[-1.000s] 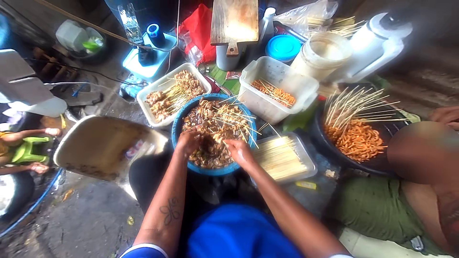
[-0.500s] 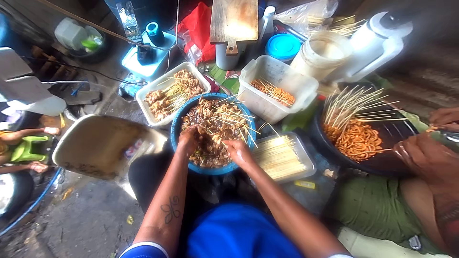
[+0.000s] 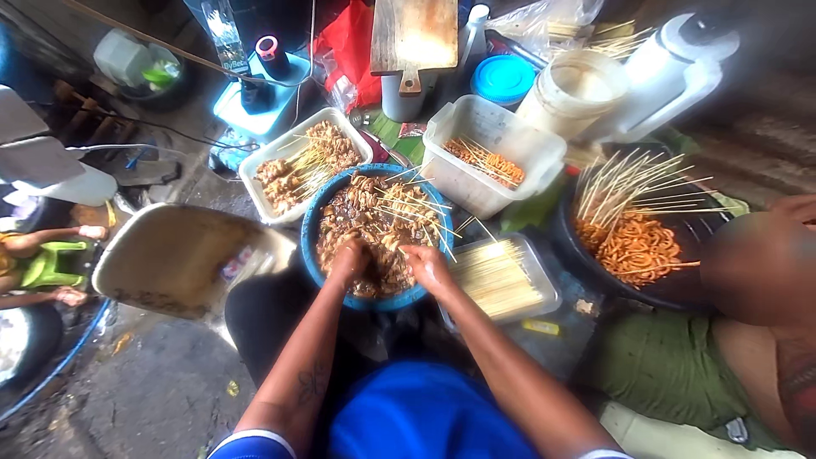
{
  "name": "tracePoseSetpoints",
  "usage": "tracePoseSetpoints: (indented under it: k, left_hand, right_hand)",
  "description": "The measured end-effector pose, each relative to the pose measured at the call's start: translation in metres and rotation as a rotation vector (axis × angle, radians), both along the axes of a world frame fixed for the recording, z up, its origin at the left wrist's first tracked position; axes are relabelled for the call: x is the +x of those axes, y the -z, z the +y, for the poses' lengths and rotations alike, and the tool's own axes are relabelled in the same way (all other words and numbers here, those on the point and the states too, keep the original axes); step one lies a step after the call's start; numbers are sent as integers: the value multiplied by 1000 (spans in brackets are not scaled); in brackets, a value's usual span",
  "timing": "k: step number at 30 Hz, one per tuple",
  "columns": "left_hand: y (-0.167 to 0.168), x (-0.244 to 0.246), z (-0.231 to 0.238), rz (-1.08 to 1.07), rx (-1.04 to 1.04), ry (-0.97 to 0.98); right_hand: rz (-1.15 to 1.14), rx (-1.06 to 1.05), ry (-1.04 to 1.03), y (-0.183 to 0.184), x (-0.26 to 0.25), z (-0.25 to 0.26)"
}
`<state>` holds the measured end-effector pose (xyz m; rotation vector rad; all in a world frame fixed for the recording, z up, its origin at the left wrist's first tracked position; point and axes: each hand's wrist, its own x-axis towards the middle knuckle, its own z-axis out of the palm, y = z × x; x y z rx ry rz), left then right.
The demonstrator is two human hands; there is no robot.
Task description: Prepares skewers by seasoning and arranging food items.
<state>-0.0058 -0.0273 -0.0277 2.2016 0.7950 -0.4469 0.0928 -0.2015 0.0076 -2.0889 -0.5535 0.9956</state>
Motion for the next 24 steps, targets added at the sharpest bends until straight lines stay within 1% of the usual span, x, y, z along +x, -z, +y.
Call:
tracePoseSetpoints:
  k: [2, 4, 6, 8, 9, 11, 12, 15, 19, 21, 24]
  left_hand:
    - [-1, -2, 9, -112, -171, -217]
    - [-2, -3, 13, -247, -431, -502]
    - [-7, -1, 14, -333, -663, -767]
    - [-8, 2, 14, -379, -802, -942]
    - [-7, 3, 14, -391, -834, -988]
    - [-6, 3, 13, -408, -850, -988]
    - [-6, 3, 13, -407, -816, -966]
    - [-3, 3, 12, -408, -628, -881]
    - [-1, 3, 13, -396, -573, -815]
    - [-3, 5, 11, -412, -566, -827]
    - [-11, 7, 10, -436, -541, -935]
  right_hand:
    - [3, 13, 6, 1, -1, 0]
    - [24, 7, 4, 3, -2, 0]
    - [31, -2, 1, 3, -4, 2]
    - [14, -5, -21, 1, -5, 3]
    - [8, -11, -34, 1, -5, 3]
    - [-7, -12, -47, 0, -5, 3]
    - [-6, -19, -52, 0, -6, 3]
    - [-10, -27, -59, -1, -6, 5]
    - [-28, 33, -71, 1, -10, 8]
    - [-63, 3, -98, 2, -12, 11]
    - [-111, -133, -143, 2, -11, 11]
